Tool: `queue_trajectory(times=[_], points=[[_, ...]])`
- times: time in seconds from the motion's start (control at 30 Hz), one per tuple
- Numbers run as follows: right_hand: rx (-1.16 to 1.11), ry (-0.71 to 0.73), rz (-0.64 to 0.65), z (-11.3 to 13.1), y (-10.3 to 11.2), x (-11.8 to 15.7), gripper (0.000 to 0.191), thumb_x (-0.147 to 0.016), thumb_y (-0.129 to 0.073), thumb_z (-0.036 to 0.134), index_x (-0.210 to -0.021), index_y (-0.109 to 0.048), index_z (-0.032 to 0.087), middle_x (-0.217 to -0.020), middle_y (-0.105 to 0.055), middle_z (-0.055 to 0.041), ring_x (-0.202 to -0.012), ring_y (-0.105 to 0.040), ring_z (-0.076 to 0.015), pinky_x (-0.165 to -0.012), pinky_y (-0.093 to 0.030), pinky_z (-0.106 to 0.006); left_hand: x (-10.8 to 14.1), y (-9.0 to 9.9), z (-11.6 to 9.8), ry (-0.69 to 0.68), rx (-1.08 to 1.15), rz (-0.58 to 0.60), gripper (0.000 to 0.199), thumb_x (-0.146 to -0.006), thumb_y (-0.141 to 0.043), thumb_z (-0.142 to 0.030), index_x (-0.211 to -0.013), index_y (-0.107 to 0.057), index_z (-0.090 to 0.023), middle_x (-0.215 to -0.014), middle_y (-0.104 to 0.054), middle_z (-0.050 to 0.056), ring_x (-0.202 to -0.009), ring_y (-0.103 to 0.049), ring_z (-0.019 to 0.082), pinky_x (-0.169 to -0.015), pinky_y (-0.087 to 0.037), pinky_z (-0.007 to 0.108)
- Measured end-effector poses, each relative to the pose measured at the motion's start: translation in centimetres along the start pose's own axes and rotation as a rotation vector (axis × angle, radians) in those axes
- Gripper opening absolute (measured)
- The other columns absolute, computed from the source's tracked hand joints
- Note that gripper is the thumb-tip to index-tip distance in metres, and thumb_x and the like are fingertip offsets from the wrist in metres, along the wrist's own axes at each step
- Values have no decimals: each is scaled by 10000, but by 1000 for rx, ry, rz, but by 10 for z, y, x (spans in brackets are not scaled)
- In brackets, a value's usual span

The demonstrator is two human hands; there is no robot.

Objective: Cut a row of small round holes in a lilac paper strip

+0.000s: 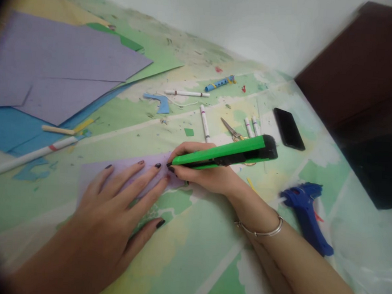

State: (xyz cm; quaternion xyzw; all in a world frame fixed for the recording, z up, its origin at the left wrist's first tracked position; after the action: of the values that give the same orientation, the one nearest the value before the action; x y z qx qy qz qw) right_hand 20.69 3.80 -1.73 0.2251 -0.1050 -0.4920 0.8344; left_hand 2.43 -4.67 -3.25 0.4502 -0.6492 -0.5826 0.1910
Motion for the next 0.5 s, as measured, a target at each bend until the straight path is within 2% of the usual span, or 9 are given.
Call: queue_trajectory(times=[0.2,0.5], points=[[86,36,-53,4,-2,1,130,-731,-610,82,-831,-660,148,-748,-654,12,-626,-554,-76,-549,-431,-165,0,2,0,21,17,4,459,-928,-421,-342,-1331,-533,-155,-1398,-530,104,-1298,-431,377,-1011,-337,679],[32,6,-75,1,-2,3,139,-726,-609,79,-833,-664,149,-697,-648,15,-577,-566,-76,-509,-444,-159,-1,1,0,23,16,7,461,-929,-409,-346,-1333,-530,-160,-1402,-527,107,-1307,-427,371,-1012,-331,672]])
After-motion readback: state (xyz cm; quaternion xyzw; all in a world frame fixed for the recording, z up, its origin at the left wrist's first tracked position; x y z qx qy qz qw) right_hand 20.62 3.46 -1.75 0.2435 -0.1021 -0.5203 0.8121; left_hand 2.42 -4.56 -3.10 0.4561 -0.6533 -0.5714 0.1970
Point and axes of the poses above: each hand's wrist, its own x-axis away from the middle knuckle, its own y-axis out of the back of the hand, z = x × y, the point moved 2 cm from there along -x, towards the middle knuckle
